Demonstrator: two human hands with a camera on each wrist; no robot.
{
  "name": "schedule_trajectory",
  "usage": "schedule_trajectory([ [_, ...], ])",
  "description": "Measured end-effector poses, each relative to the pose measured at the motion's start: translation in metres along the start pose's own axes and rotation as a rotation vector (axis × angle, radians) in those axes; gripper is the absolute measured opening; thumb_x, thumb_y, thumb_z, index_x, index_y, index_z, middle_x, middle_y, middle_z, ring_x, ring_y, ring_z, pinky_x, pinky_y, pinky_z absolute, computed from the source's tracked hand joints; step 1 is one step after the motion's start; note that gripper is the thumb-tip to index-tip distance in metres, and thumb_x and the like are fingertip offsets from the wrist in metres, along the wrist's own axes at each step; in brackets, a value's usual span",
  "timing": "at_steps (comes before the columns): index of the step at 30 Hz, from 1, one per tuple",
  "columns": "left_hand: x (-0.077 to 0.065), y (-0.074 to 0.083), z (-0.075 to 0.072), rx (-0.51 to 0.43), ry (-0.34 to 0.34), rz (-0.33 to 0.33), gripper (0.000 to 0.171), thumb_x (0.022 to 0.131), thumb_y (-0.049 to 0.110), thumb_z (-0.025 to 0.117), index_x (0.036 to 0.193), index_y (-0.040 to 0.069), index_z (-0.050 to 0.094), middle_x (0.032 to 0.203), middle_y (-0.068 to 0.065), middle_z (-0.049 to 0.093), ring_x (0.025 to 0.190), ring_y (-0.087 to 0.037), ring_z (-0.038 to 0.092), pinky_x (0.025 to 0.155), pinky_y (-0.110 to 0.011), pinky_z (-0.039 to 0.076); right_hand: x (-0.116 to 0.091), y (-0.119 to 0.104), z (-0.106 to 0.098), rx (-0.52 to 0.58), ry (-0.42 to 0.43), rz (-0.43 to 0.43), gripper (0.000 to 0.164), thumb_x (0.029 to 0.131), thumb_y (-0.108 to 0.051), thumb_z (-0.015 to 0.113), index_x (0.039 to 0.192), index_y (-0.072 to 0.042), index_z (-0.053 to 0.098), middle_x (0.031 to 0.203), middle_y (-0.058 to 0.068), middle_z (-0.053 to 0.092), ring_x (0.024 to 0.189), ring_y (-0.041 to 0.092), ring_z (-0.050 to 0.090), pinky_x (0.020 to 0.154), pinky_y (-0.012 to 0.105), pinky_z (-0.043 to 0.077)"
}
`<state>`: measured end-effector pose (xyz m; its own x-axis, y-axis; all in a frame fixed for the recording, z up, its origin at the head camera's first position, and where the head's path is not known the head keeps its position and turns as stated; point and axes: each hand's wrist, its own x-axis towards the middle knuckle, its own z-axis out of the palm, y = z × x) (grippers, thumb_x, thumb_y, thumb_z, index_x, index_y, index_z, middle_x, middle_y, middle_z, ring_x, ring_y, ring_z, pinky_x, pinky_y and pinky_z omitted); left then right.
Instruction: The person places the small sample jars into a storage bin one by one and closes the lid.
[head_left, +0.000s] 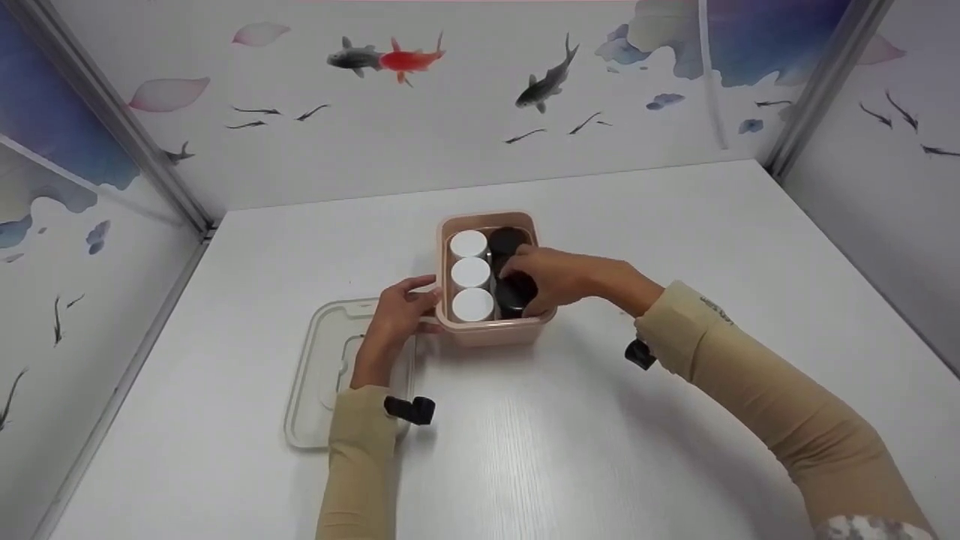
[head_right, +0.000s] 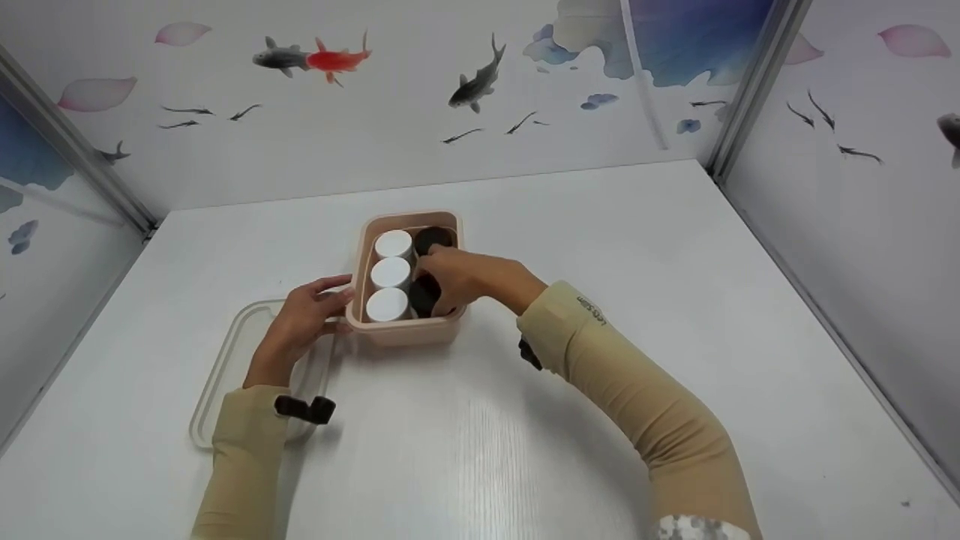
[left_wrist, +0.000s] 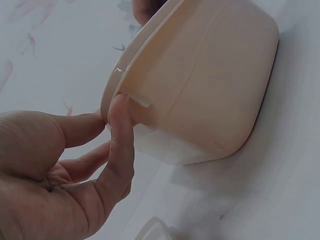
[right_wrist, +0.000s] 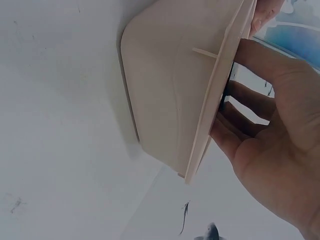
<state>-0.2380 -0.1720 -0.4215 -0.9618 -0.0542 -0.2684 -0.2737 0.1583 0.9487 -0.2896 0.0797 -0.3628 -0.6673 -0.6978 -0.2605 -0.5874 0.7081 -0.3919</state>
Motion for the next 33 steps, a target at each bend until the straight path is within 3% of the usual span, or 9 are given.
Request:
schedule_trajectory([
  [13,0.0,0.002,0.0,-0.009,-0.006,0.009,0.042,0.102,0.016,0.059,0.143,0.009,0.053,0.124,-0.019,0.066,0.094,-0.019,0.071,0.071,-0.028,0.064,0.004,-0.003,0.007,-0.145,0.029,-0.017,0.056,0.086,-0.011,0.079,0.139,-0.01,0.06,0.134,0.017,0.05,0.116,0.026,0.057,0.1,0.043,0.056],
  [24,-0.002,0.006,-0.002,0.028,-0.005,-0.009,0.043,0.103,0.018,0.058,0.144,0.008,0.051,0.127,-0.019,0.064,0.096,-0.02,0.07,0.072,-0.028,0.064,0.001,-0.001,-0.002,-0.063,-0.015,-0.038,0.059,0.086,-0.008,0.078,0.141,-0.008,0.057,0.136,0.018,0.051,0.122,0.031,0.054,0.104,0.044,0.053],
  [26,-0.003,0.007,-0.003,0.029,0.001,-0.002,0.044,0.102,0.018,0.058,0.145,0.007,0.051,0.128,-0.02,0.063,0.097,-0.022,0.071,0.071,-0.028,0.064,0.0,0.0,-0.003,-0.028,0.013,-0.055,0.056,0.087,-0.01,0.078,0.14,-0.007,0.059,0.135,0.017,0.053,0.122,0.03,0.054,0.104,0.044,0.052],
  [30,-0.008,0.009,-0.003,0.037,0.021,0.015,0.045,0.102,0.018,0.058,0.144,0.004,0.05,0.128,-0.021,0.064,0.1,-0.025,0.071,0.07,-0.027,0.064,0.0,-0.002,0.001,0.071,0.144,-0.086,0.046,0.092,-0.016,0.074,0.135,-0.004,0.062,0.13,0.016,0.058,0.12,0.029,0.057,0.102,0.044,0.053],
  [33,-0.013,0.011,-0.004,0.071,0.035,0.018,0.044,0.104,0.022,0.056,0.144,0.005,0.051,0.127,-0.02,0.065,0.103,-0.026,0.071,0.07,-0.027,0.064,0.001,-0.012,0.01,0.21,0.253,-0.116,0.044,0.096,-0.02,0.069,0.135,-0.002,0.061,0.128,0.019,0.058,0.118,0.032,0.06,0.101,0.044,0.055],
])
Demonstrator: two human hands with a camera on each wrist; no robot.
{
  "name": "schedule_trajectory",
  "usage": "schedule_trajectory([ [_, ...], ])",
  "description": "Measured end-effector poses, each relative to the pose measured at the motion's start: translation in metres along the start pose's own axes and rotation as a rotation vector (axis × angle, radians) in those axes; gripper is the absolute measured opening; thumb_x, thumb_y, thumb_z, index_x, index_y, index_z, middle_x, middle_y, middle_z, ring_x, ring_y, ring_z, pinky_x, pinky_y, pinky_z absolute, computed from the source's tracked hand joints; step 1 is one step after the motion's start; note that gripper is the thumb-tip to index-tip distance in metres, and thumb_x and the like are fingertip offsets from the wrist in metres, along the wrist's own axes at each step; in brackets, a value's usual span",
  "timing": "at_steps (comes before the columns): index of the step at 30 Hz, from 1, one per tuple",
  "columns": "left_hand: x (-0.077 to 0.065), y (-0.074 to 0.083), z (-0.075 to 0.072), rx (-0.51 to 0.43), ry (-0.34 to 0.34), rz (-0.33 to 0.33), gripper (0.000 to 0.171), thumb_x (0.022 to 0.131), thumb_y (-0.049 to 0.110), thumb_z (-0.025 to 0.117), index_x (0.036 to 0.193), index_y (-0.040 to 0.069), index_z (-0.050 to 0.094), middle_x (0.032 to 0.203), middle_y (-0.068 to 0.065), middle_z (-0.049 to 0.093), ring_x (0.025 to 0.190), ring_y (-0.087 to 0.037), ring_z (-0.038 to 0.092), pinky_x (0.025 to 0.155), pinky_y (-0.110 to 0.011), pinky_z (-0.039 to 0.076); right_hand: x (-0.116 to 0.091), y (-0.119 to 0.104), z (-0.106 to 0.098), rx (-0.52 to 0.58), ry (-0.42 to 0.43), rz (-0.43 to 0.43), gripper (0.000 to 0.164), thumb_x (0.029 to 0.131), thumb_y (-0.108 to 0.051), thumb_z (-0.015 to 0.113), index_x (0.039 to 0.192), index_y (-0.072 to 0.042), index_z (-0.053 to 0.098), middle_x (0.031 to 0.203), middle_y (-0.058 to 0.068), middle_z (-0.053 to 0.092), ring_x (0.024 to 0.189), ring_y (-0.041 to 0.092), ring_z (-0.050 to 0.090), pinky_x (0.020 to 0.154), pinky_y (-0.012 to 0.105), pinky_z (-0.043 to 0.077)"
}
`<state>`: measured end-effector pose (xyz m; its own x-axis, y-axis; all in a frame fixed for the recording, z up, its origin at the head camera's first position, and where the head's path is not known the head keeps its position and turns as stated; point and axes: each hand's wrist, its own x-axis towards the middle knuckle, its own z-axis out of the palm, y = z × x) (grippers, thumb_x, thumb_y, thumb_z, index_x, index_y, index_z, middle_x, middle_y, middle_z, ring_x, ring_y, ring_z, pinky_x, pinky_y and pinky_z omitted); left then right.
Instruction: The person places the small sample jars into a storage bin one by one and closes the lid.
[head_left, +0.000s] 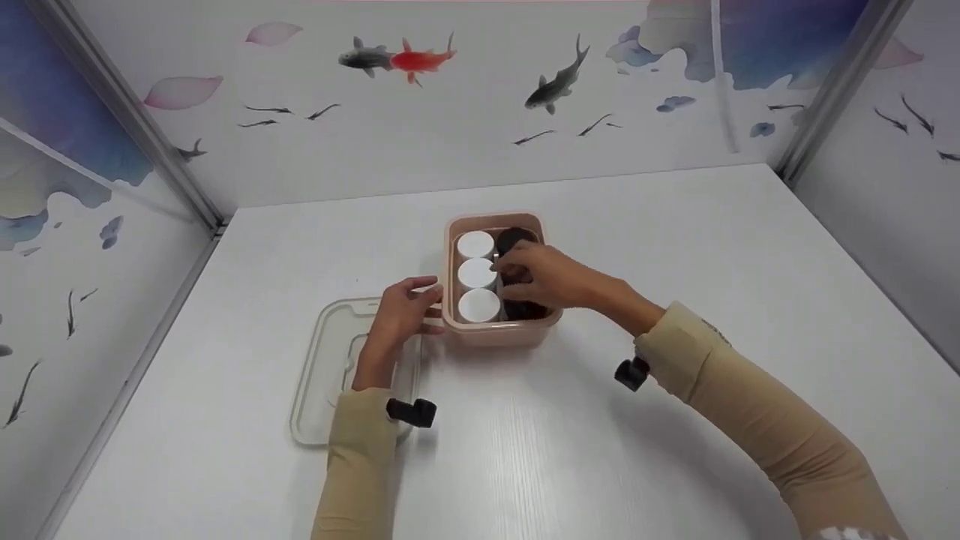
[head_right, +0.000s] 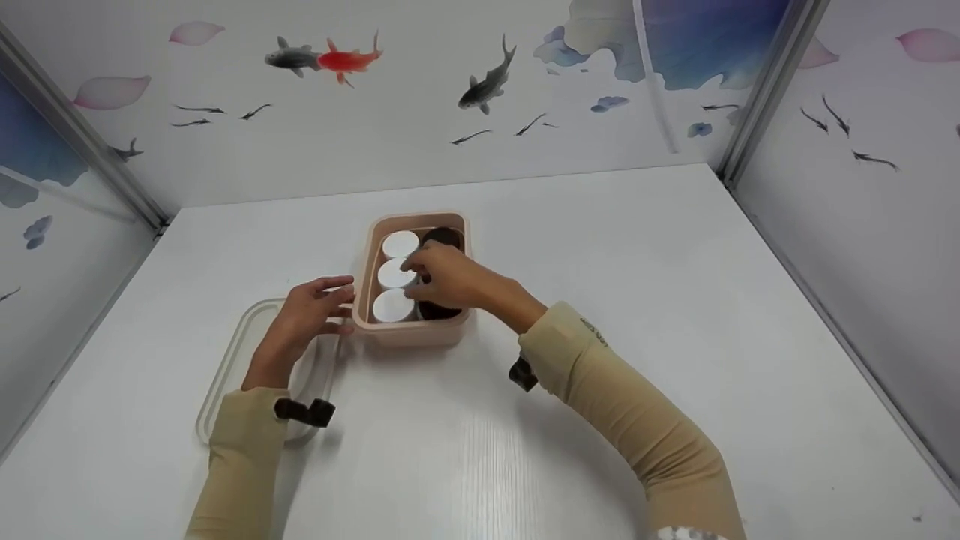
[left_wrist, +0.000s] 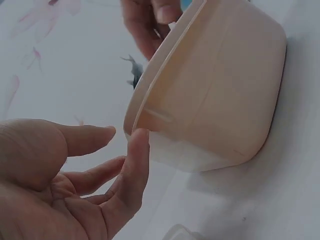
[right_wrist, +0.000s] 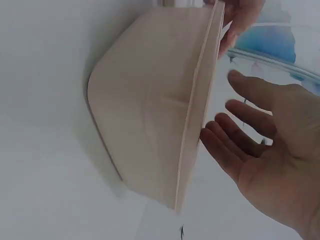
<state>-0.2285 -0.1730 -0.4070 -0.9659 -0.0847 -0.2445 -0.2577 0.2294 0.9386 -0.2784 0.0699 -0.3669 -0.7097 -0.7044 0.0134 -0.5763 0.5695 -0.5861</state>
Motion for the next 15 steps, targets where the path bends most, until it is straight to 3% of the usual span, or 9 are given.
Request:
schedule_trajectory([
  [7,-0.015,0.002,-0.019,0.089,0.074,0.07,0.05,0.108,0.037,0.043,0.146,0.003,0.046,0.13,-0.022,0.064,0.118,-0.032,0.066,0.09,-0.036,0.062,-0.005,-0.026,0.03,0.391,0.155,0.024,0.045,0.1,-0.023,0.062,0.142,-0.007,0.054,0.143,0.013,0.056,0.129,0.028,0.059,0.107,0.042,0.052],
  [11,-0.026,-0.002,-0.041,0.198,0.124,0.109,0.056,0.109,0.04,0.037,0.151,0.003,0.04,0.139,-0.024,0.058,0.129,-0.037,0.058,0.106,-0.047,0.053,-0.007,-0.042,0.041,0.61,0.151,0.091,0.049,0.102,-0.023,0.06,0.145,-0.004,0.049,0.146,0.014,0.054,0.128,0.029,0.06,0.102,0.037,0.056],
  [15,-0.037,-0.009,-0.065,0.357,0.15,0.082,0.065,0.108,0.047,0.031,0.159,0.006,0.023,0.153,-0.026,0.042,0.142,-0.04,0.044,0.117,-0.055,0.039,-0.008,-0.054,0.05,0.817,0.095,0.12,0.052,0.102,-0.018,0.059,0.149,-0.003,0.044,0.147,0.017,0.052,0.131,0.03,0.057,0.102,0.034,0.056],
])
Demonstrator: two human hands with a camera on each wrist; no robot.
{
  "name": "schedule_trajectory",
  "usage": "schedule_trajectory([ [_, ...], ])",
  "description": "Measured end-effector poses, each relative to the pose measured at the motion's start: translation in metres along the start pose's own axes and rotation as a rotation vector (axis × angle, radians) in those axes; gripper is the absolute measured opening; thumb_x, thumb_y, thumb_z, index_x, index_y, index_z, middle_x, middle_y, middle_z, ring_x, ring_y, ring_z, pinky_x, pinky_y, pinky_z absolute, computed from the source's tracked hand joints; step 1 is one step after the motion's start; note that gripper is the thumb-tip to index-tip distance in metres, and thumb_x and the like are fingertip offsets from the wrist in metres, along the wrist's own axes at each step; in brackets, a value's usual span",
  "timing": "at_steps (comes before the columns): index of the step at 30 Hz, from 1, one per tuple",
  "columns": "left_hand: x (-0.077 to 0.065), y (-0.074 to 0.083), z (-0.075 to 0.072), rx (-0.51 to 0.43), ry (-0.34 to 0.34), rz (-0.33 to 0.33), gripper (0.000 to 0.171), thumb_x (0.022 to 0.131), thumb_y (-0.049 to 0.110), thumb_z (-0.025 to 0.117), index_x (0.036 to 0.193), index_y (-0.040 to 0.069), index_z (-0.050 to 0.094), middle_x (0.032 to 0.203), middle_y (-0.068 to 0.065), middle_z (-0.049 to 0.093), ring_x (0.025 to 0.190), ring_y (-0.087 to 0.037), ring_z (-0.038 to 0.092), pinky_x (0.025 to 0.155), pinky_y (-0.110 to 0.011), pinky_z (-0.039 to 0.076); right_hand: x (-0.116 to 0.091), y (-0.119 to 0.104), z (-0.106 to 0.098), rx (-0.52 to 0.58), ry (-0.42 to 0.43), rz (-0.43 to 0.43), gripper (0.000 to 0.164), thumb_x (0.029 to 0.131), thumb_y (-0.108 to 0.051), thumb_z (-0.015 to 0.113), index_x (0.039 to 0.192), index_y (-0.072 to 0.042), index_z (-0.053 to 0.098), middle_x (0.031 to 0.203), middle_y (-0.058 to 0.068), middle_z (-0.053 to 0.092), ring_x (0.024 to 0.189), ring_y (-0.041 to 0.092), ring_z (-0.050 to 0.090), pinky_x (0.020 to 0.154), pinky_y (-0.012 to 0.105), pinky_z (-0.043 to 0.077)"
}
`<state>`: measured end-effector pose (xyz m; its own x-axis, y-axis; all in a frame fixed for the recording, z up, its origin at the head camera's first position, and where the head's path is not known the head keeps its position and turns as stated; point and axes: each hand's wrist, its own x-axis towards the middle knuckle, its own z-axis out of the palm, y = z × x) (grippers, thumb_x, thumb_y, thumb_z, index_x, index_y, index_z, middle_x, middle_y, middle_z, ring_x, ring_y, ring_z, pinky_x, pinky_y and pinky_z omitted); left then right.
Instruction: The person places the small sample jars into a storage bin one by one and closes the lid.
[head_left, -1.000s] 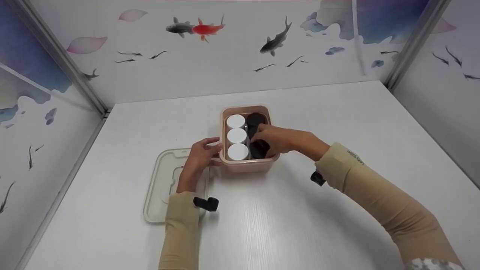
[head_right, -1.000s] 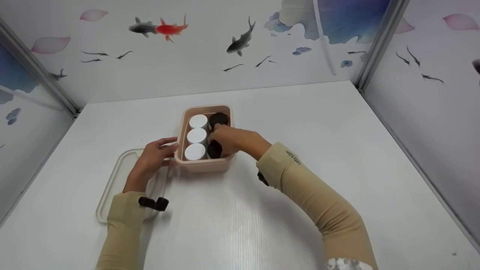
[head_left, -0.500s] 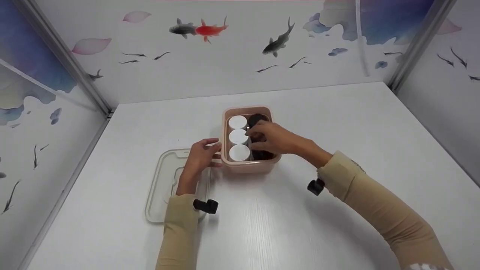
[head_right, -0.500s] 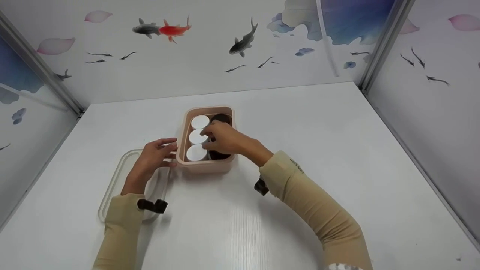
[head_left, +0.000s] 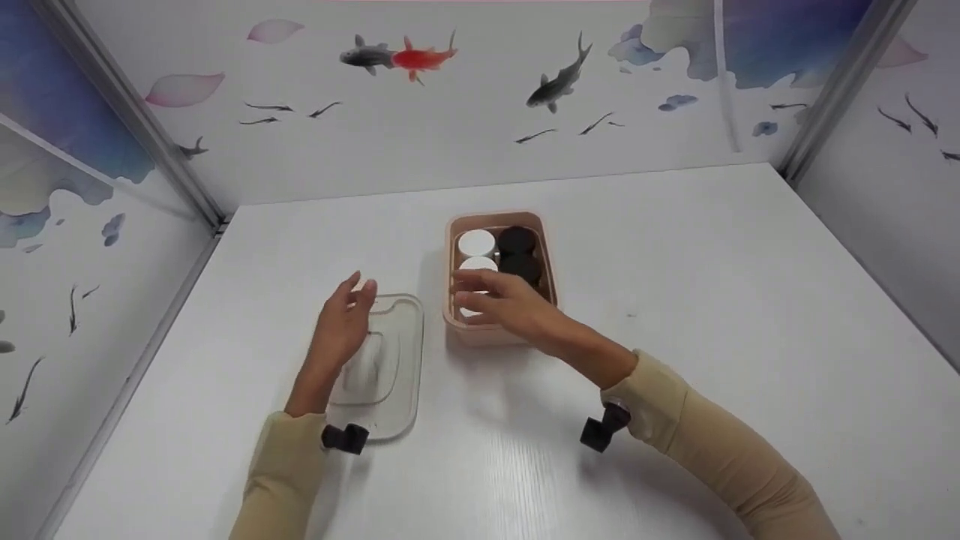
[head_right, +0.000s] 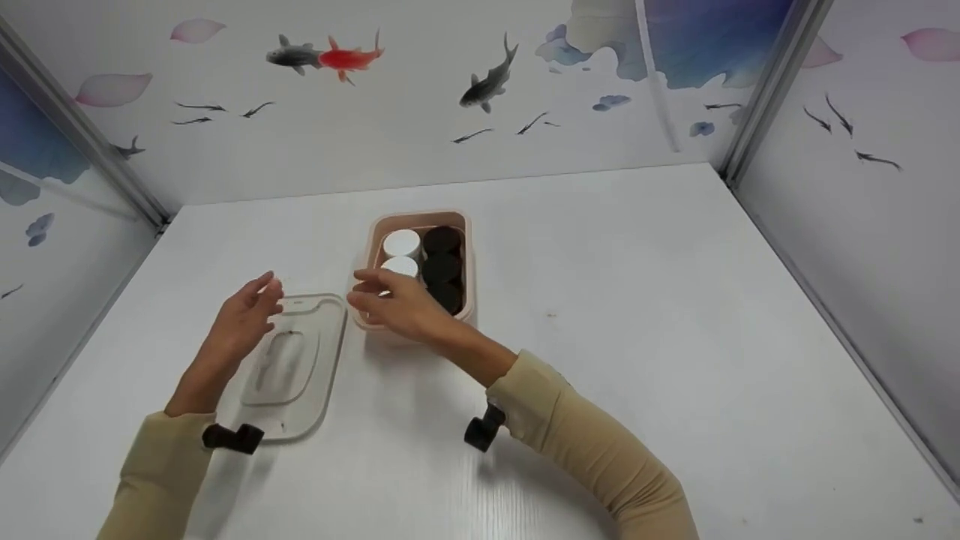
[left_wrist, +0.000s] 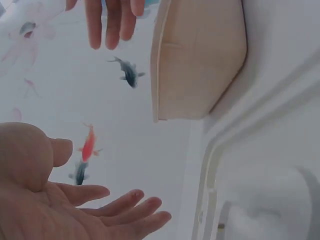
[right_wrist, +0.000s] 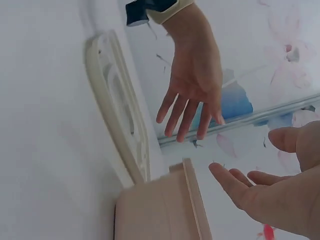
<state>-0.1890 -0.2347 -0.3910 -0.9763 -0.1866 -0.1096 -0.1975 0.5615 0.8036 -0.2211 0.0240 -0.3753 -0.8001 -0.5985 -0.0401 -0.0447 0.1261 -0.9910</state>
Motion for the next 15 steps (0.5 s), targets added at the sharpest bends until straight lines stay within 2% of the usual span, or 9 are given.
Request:
schedule_trajectory([
  [4,-0.005,-0.018,-0.02,0.112,0.001,-0.046,0.068,0.109,0.044,0.032,0.16,0.005,0.013,0.158,-0.03,0.03,0.146,-0.045,0.033,0.12,-0.059,0.033,-0.005,0.001,0.012,0.12,-0.069,0.04,0.056,0.102,-0.021,0.059,0.152,-0.006,0.04,0.15,0.016,0.05,0.137,0.029,0.054,0.108,0.035,0.052],
  [8,-0.007,-0.042,-0.038,0.179,-0.011,-0.101,0.065,0.108,0.029,0.04,0.159,-0.001,0.013,0.157,-0.034,0.028,0.145,-0.05,0.032,0.117,-0.061,0.036,-0.006,0.004,0.024,0.155,-0.133,0.095,0.059,0.102,-0.022,0.058,0.154,-0.006,0.036,0.152,0.016,0.048,0.138,0.028,0.051,0.112,0.038,0.049],
  [12,-0.007,-0.062,-0.048,0.22,-0.085,-0.156,0.066,0.106,0.022,0.045,0.157,-0.006,0.015,0.153,-0.038,0.029,0.141,-0.053,0.035,0.113,-0.063,0.039,-0.002,0.011,0.034,0.163,-0.176,0.154,0.06,0.101,-0.02,0.056,0.153,-0.001,0.035,0.153,0.021,0.046,0.138,0.029,0.05,0.112,0.041,0.048],
  [15,-0.008,-0.071,-0.053,0.213,-0.146,-0.176,0.067,0.105,0.021,0.047,0.155,-0.009,0.016,0.151,-0.04,0.031,0.138,-0.054,0.038,0.111,-0.063,0.041,0.002,0.017,0.041,0.161,-0.192,0.198,0.062,0.099,-0.019,0.055,0.152,0.004,0.033,0.154,0.023,0.043,0.14,0.032,0.047,0.111,0.042,0.049],
])
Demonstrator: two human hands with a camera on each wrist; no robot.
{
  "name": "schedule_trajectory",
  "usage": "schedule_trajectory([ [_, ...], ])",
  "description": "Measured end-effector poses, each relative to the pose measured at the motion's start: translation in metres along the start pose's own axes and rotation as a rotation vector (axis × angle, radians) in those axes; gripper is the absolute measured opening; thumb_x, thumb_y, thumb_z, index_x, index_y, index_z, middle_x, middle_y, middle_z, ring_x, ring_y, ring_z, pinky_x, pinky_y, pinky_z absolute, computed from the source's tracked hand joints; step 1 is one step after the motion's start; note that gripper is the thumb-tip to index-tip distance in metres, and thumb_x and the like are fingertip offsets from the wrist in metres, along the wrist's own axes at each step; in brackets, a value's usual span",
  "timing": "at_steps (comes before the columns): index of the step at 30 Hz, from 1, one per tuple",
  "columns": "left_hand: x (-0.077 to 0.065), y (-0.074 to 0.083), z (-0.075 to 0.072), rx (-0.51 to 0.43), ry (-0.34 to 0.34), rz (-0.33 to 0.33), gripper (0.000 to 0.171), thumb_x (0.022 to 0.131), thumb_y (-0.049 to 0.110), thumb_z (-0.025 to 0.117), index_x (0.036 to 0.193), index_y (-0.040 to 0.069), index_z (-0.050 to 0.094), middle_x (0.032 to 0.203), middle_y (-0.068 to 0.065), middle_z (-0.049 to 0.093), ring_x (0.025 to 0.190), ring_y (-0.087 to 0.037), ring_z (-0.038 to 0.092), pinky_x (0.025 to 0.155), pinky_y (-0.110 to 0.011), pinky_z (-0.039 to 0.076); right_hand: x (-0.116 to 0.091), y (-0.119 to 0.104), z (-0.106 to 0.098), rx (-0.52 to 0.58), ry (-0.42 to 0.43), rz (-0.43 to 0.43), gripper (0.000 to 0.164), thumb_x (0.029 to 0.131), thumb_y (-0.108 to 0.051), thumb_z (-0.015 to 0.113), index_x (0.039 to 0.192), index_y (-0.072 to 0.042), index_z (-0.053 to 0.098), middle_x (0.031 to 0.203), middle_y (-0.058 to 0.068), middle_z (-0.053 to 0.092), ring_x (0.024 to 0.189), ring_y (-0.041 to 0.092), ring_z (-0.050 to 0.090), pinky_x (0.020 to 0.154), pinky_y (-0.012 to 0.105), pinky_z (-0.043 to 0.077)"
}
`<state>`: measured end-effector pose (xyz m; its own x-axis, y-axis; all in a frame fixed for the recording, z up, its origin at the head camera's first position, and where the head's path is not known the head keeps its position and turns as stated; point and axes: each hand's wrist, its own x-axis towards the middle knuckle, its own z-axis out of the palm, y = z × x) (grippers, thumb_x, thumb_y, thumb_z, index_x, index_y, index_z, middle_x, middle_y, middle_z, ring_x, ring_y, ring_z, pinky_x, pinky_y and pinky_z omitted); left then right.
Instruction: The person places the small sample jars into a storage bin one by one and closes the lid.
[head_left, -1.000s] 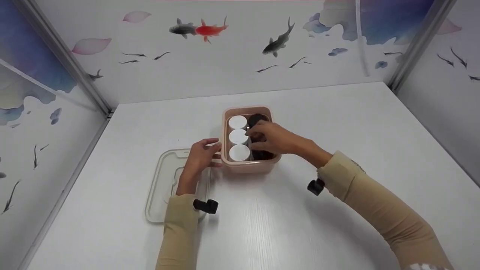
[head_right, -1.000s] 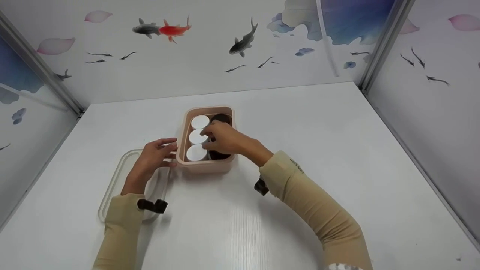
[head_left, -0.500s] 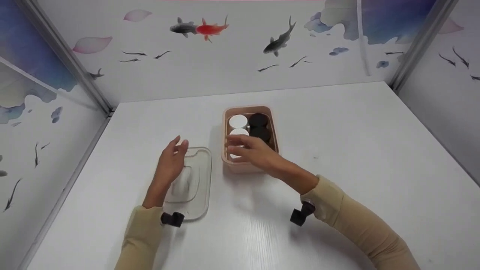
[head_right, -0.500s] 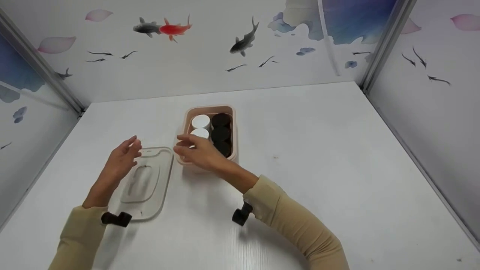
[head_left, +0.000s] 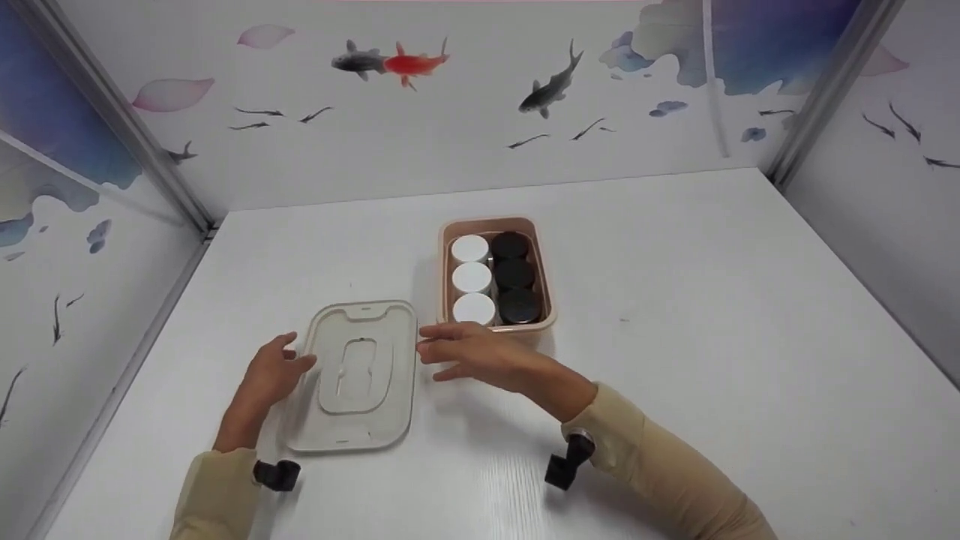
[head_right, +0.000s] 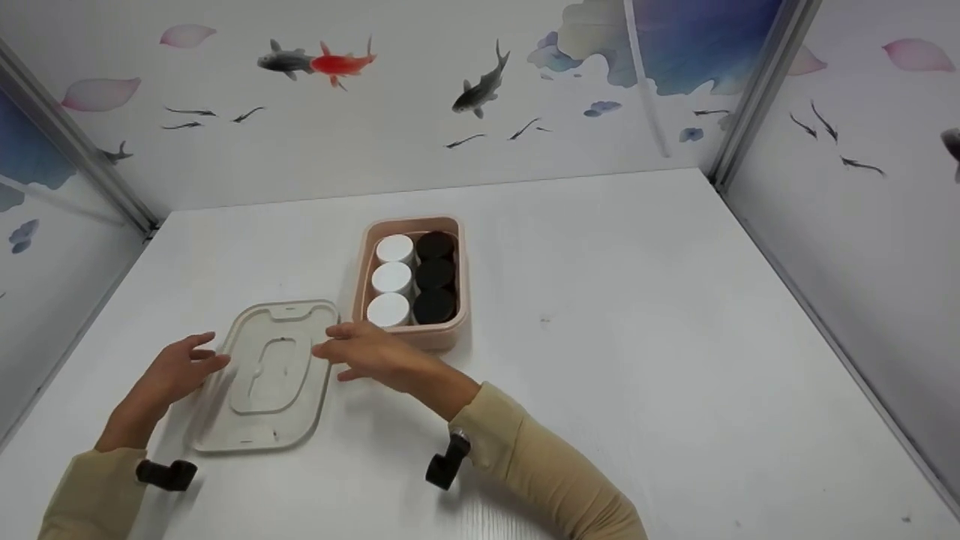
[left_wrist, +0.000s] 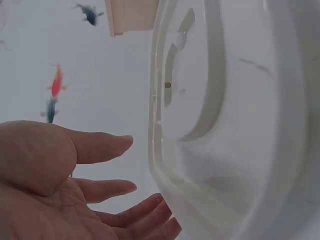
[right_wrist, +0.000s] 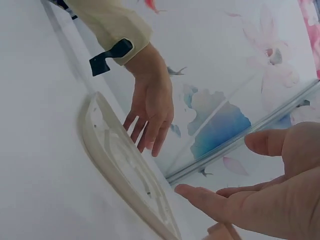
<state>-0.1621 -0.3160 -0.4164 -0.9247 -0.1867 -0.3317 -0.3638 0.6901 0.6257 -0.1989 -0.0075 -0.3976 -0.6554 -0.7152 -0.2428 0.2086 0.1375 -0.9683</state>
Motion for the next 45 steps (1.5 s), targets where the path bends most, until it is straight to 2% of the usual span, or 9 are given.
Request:
schedule_trajectory([
  [4,-0.001,-0.006,-0.001,-0.014,-0.033,-0.012,0.065,0.104,0.019,0.049,0.154,-0.011,0.019,0.148,-0.041,0.035,0.135,-0.053,0.042,0.11,-0.06,0.044,0.008,0.011,0.005,-0.004,-0.006,0.055,0.062,0.1,-0.019,0.052,0.151,0.008,0.032,0.152,0.025,0.044,0.14,0.035,0.048,0.109,0.043,0.051],
  [10,0.001,-0.008,0.001,-0.031,-0.067,-0.046,0.064,0.104,0.02,0.048,0.153,-0.011,0.021,0.148,-0.039,0.036,0.135,-0.051,0.044,0.109,-0.058,0.045,0.016,0.023,0.009,0.058,0.001,0.117,0.063,0.101,-0.017,0.051,0.153,0.009,0.028,0.15,0.025,0.047,0.139,0.036,0.049,0.109,0.045,0.051],
  [16,0.002,-0.008,-0.002,-0.034,-0.077,-0.046,0.063,0.105,0.024,0.046,0.152,-0.013,0.025,0.151,-0.038,0.036,0.137,-0.049,0.044,0.11,-0.057,0.045,0.022,0.029,0.012,0.116,0.027,0.121,0.066,0.099,-0.016,0.052,0.152,0.011,0.026,0.148,0.027,0.048,0.137,0.037,0.051,0.109,0.046,0.05],
  [21,-0.004,-0.009,-0.009,-0.069,-0.086,-0.046,0.063,0.107,0.03,0.04,0.153,-0.011,0.024,0.153,-0.035,0.035,0.136,-0.046,0.046,0.109,-0.053,0.048,0.022,0.031,0.016,0.153,0.057,0.108,0.067,0.096,-0.013,0.054,0.151,0.013,0.026,0.145,0.029,0.049,0.133,0.037,0.054,0.109,0.046,0.051],
  [25,-0.011,-0.01,-0.014,-0.156,-0.083,-0.01,0.06,0.109,0.03,0.034,0.153,-0.01,0.024,0.15,-0.035,0.039,0.134,-0.045,0.05,0.104,-0.047,0.053,0.021,0.031,0.017,0.158,0.063,0.104,0.066,0.096,-0.012,0.054,0.15,0.014,0.027,0.144,0.03,0.05,0.131,0.038,0.055,0.109,0.046,0.051],
  [29,-0.018,-0.009,-0.018,-0.271,-0.081,0.031,0.057,0.11,0.028,0.031,0.155,-0.006,0.024,0.147,-0.034,0.044,0.127,-0.038,0.059,0.093,-0.036,0.059,0.02,0.031,0.017,0.164,0.043,0.109,0.066,0.095,-0.014,0.054,0.15,0.013,0.028,0.145,0.029,0.049,0.131,0.038,0.055,0.109,0.046,0.05],
  [36,-0.032,0.007,-0.019,-0.358,-0.034,0.106,0.058,0.109,0.029,0.04,0.156,0.0,0.025,0.143,-0.029,0.052,0.115,-0.023,0.068,0.083,-0.028,0.062,0.014,0.024,0.014,0.106,0.025,0.101,0.065,0.097,-0.016,0.054,0.151,0.011,0.029,0.15,0.028,0.046,0.137,0.039,0.05,0.112,0.046,0.048],
  [41,-0.045,0.03,-0.015,-0.392,-0.015,0.158,0.059,0.107,0.032,0.047,0.156,0.004,0.029,0.142,-0.028,0.055,0.113,-0.025,0.07,0.081,-0.031,0.063,0.001,0.002,0.012,0.059,0.046,0.007,0.063,0.098,-0.018,0.055,0.152,0.004,0.033,0.155,0.024,0.041,0.142,0.037,0.045,0.112,0.044,0.048],
  [45,-0.054,0.046,-0.013,-0.413,-0.011,0.146,0.063,0.105,0.035,0.05,0.157,0.006,0.027,0.144,-0.028,0.053,0.116,-0.027,0.069,0.082,-0.031,0.062,-0.012,-0.016,0.013,0.078,0.03,-0.069,0.058,0.098,-0.019,0.056,0.151,-0.002,0.039,0.151,0.017,0.047,0.136,0.03,0.053,0.108,0.04,0.052],
])
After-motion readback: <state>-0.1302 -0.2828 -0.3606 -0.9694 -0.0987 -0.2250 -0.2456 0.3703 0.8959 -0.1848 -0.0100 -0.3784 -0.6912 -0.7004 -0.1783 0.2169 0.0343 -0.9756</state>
